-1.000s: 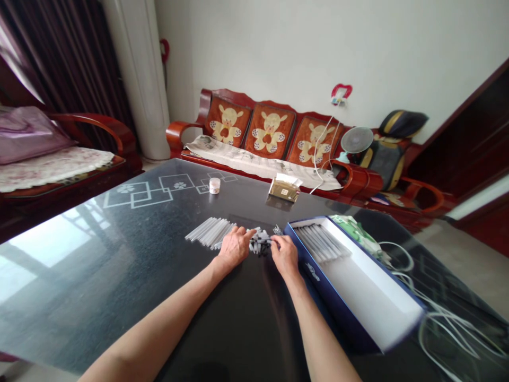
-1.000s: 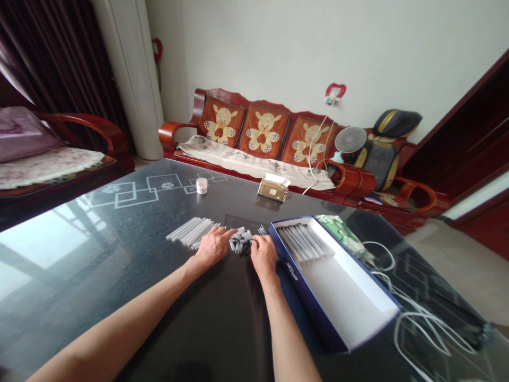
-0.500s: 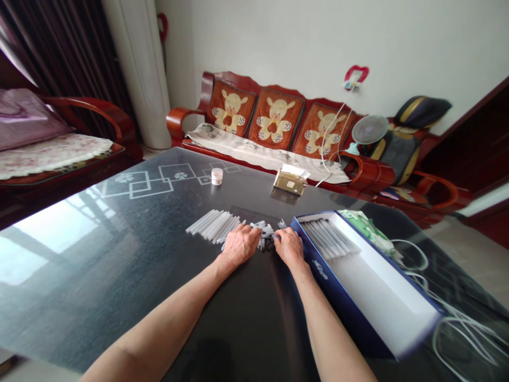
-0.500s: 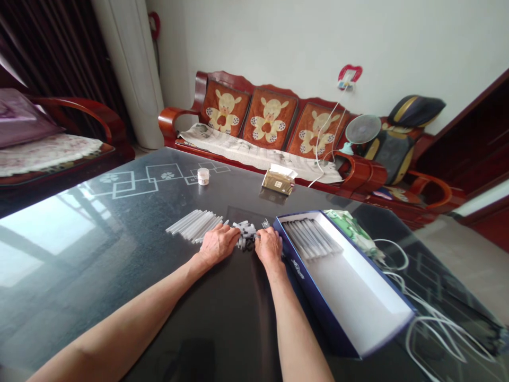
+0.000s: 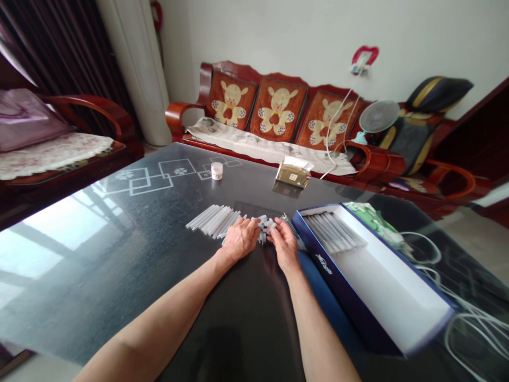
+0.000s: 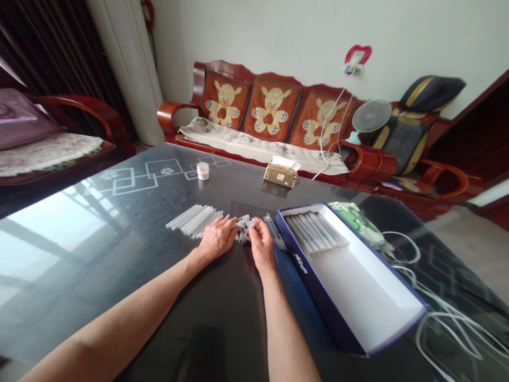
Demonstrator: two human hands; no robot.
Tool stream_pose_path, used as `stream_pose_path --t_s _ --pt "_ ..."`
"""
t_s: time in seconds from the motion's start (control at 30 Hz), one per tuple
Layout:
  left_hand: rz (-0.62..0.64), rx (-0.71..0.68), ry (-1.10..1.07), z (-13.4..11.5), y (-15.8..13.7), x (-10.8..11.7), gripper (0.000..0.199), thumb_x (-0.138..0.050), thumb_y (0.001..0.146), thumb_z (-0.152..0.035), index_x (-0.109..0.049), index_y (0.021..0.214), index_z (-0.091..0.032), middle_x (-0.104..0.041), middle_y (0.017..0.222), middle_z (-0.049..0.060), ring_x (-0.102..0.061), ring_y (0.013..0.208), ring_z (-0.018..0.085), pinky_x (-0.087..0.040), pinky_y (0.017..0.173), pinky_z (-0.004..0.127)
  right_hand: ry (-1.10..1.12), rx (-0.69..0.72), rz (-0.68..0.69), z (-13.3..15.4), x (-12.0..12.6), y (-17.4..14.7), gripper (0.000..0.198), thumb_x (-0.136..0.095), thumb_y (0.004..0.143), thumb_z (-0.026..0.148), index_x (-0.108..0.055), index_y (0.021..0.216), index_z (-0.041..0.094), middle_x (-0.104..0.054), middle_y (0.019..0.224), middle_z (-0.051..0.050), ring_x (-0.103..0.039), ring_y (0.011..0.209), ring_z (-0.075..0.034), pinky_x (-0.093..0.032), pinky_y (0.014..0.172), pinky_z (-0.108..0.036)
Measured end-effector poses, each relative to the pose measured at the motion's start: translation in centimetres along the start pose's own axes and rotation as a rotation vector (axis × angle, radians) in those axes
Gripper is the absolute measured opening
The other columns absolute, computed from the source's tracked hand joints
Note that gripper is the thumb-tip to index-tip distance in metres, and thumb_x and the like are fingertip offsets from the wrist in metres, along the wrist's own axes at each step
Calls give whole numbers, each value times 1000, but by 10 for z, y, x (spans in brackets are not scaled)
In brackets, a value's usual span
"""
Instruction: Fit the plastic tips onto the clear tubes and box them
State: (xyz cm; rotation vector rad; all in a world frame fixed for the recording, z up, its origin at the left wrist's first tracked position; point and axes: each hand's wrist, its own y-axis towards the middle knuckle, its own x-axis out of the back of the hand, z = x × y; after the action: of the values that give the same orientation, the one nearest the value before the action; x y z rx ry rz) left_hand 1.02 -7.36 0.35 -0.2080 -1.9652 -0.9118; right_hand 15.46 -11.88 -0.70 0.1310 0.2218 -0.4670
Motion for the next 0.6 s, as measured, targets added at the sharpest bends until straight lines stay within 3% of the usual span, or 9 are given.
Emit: stream_pose_path --t_s 0.3,0.6 --pt "-48 -142 -22 1 1 -2 28 -36 95 -25 -61 105 -15 -61 82 8 -56 79 20 -47 80 34 274 -113 0 -3 -4 3 33 -75 67 33 -63 95 22 -68 85 1 -65 75 -13 -53 70 -28" --pt "-9 -95 12 -1 -1 0 32 -36 98 -31 -62 110 -20 -61 81 6 -54 79 20 -45 72 30 269 -129 21 -5 -10 1 31 -75 66 34 -62 91 21 -71 84 0 -66 73 -16 -52 66 -28"
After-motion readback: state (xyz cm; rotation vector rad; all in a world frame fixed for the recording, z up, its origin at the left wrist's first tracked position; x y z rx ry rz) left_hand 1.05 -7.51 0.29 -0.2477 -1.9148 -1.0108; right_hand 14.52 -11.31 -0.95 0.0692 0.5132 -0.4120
